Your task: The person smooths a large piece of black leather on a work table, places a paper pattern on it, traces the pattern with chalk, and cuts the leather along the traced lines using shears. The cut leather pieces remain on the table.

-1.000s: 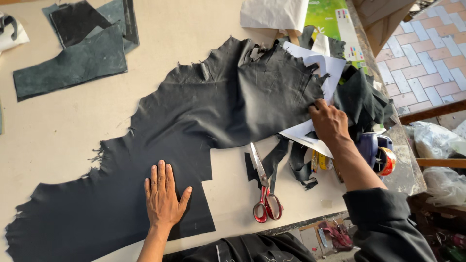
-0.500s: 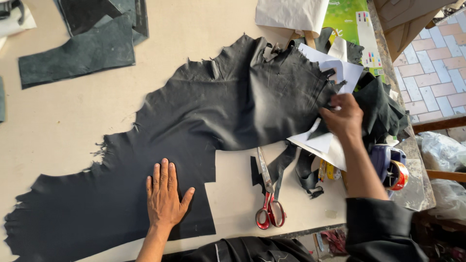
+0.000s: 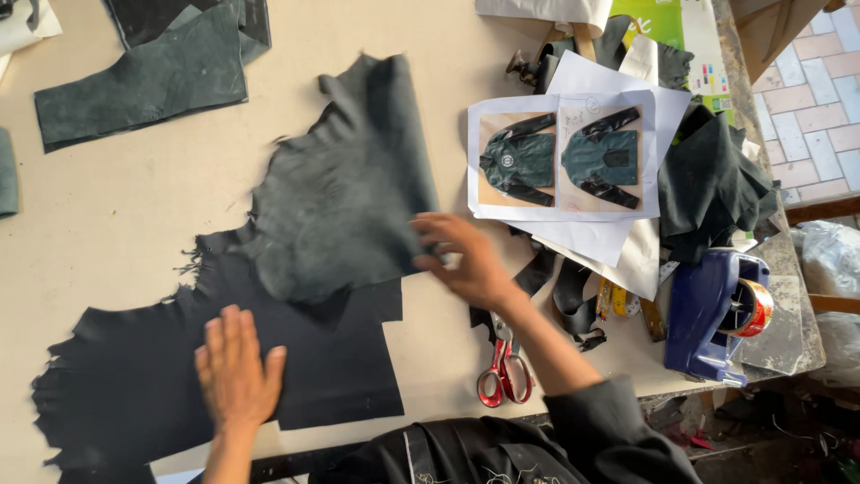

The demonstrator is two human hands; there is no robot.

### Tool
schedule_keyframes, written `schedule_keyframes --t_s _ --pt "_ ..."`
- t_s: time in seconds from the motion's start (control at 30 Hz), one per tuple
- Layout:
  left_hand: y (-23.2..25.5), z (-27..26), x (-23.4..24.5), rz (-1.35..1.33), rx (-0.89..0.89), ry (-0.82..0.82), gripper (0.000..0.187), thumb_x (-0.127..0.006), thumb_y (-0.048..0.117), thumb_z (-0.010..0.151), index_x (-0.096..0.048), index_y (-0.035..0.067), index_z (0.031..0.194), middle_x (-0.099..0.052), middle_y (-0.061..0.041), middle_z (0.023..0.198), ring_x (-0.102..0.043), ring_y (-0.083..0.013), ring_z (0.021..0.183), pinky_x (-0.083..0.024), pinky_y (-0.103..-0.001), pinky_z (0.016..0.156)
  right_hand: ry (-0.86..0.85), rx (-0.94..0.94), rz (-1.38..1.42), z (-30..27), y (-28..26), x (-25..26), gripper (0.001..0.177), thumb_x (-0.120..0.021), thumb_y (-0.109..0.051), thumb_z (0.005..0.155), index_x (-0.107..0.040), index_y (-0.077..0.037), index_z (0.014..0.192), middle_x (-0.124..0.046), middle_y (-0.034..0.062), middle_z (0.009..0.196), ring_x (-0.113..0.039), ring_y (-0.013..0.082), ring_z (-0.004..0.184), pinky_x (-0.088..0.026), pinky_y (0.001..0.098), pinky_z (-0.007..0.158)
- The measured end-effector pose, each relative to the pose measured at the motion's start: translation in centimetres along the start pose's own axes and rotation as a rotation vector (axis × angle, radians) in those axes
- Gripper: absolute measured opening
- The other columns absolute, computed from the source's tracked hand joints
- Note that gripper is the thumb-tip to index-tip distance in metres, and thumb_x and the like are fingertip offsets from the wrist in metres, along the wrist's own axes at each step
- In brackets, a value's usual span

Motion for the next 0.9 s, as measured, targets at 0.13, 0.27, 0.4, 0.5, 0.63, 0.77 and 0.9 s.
schedule_keyframes --t_s 0.13,0.27,0.4,0.5,0.63,0.77,0.9 --pt "-7.0 -1.3 0.4 -0.033 0.177 0.078 0.08 -0.046 0.05 0.097 -0.034 0.003 0.161 -0.028 -0.018 0.171 -0.024 -0.0426 0.157 -0.023 -0.065 0.12 0.343 -0.491 0.256 -7.4 4.4 10.9 0.053 -0.064 -0.002 0.095 -0.052 -0.004 0.146 -0.071 0.0153 0.121 -0.067 0.0211 0.113 -0.053 0.0322 0.093" --pt "-9.6 -1.6 -0.9 -0.055 0.269 0.104 0.082 -0.042 0.054 0.101 -0.033 0.002 0.163 -0.028 -0.021 0.172 -0.024 -0.0459 0.157 -0.021 -0.069 0.12 0.827 -0.195 0.199 -19.3 2.5 23.8 0.043 -0.062 0.01 0.098 -0.058 0.006 0.141 -0.063 0.0166 0.134 -0.066 0.0301 0.118 -0.057 0.0342 0.098" --pt "-9.0 -1.7 -1.1 -0.086 0.291 0.154 0.085 -0.035 0.058 0.109 -0.028 -0.001 0.169 -0.027 -0.029 0.172 -0.021 -0.0535 0.157 -0.017 -0.077 0.119 1.271 0.053 0.37 -35.8 3.1 34.6 0.05 -0.067 -0.015 0.098 -0.049 -0.009 0.144 -0.062 0.0095 0.139 -0.068 0.0289 0.116 -0.06 0.0342 0.091" --pt "-7.5 -1.3 -0.6 -0.062 0.264 0.217 0.084 -0.029 0.062 0.118 -0.023 -0.006 0.167 -0.026 -0.033 0.175 -0.02 -0.057 0.16 -0.018 -0.079 0.123 1.609 0.172 0.539 -47.0 3.5 39.3 0.053 -0.06 -0.034 0.101 -0.052 -0.001 0.142 -0.061 0.0159 0.141 -0.068 0.0315 0.12 -0.062 0.0359 0.092" --pt "-7.4 -0.6 -0.5 -0.078 0.329 0.147 0.091 -0.026 0.066 0.112 -0.025 -0.005 0.169 -0.025 -0.033 0.171 -0.019 -0.056 0.157 -0.016 -0.078 0.119 1.634 0.19 0.452 -50.7 4.2 39.6 0.063 -0.057 -0.039 0.106 -0.058 0.004 0.152 -0.063 0.0146 0.152 -0.068 0.0257 0.126 -0.056 0.0285 0.096" --pt "-7.2 -0.7 -0.2 -0.086 0.378 0.094 0.091 -0.029 0.066 0.108 -0.025 -0.005 0.165 -0.023 -0.031 0.17 -0.017 -0.0536 0.156 -0.015 -0.076 0.119 1.218 -0.117 -0.035 -40.8 4.0 34.9 0.046 -0.065 -0.026 0.105 -0.061 0.001 0.142 -0.066 0.0132 0.14 -0.069 0.0265 0.122 -0.059 0.0323 0.099" --pt "-8.2 0.2 -0.9 -0.071 0.388 0.062 0.091 -0.036 0.06 0.1 -0.023 -0.004 0.163 -0.018 -0.027 0.17 -0.013 -0.0508 0.154 -0.013 -0.073 0.117 0.835 -0.284 -0.362 -25.0 5.2 28.6 0.036 -0.074 -0.014 0.101 -0.062 0.001 0.132 -0.067 0.0162 0.126 -0.07 0.0277 0.116 -0.06 0.0344 0.094"
Point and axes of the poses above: each hand's wrist, its own z-axis towards the middle knuckle, its own x-axis out of the back of the hand, y = z × x, the point moved 10 cm from there along z, towards the middle knuckle
